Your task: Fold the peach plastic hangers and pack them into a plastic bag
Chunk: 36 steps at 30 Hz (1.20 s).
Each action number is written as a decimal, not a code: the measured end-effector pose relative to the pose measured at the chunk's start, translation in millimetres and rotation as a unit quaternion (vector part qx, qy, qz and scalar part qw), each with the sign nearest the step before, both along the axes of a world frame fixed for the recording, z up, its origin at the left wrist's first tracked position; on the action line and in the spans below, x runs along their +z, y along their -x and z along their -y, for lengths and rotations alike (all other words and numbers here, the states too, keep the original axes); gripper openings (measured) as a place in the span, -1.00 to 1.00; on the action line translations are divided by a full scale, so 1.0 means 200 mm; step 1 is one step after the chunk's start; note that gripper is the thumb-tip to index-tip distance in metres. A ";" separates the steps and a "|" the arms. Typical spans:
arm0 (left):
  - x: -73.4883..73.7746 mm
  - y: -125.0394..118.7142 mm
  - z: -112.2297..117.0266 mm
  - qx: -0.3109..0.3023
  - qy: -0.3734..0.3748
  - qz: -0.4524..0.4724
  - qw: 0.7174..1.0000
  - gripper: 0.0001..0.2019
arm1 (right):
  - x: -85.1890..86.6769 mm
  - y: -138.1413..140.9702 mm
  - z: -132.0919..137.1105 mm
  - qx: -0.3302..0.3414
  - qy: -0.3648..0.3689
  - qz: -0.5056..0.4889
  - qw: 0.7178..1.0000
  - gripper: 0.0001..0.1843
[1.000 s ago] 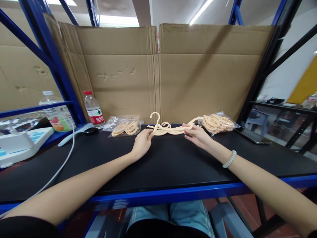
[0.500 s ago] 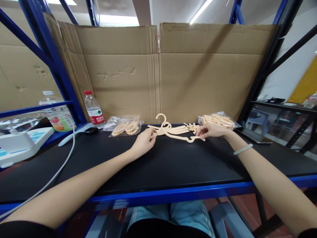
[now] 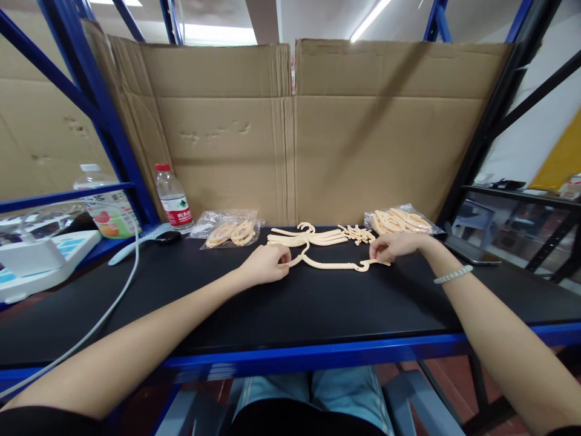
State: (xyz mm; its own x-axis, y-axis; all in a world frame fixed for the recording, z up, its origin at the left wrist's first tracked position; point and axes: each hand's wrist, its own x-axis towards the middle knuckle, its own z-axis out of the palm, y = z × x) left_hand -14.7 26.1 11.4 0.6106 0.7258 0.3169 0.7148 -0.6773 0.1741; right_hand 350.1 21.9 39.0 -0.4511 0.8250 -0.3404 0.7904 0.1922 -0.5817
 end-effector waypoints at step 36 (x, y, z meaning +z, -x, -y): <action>-0.05 0.13 -0.34 0.027 -0.075 0.018 0.997 -0.83 | -0.22 0.01 -0.26 -0.095 -0.411 0.153 0.894 -0.70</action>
State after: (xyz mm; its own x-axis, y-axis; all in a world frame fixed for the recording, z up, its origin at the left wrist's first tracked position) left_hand -40.2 93.7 2.3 0.5571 0.7005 0.4460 0.7465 -0.6578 0.1005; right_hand 348.2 74.0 -5.0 -0.2667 0.9048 0.3320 0.9520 0.3010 -0.0557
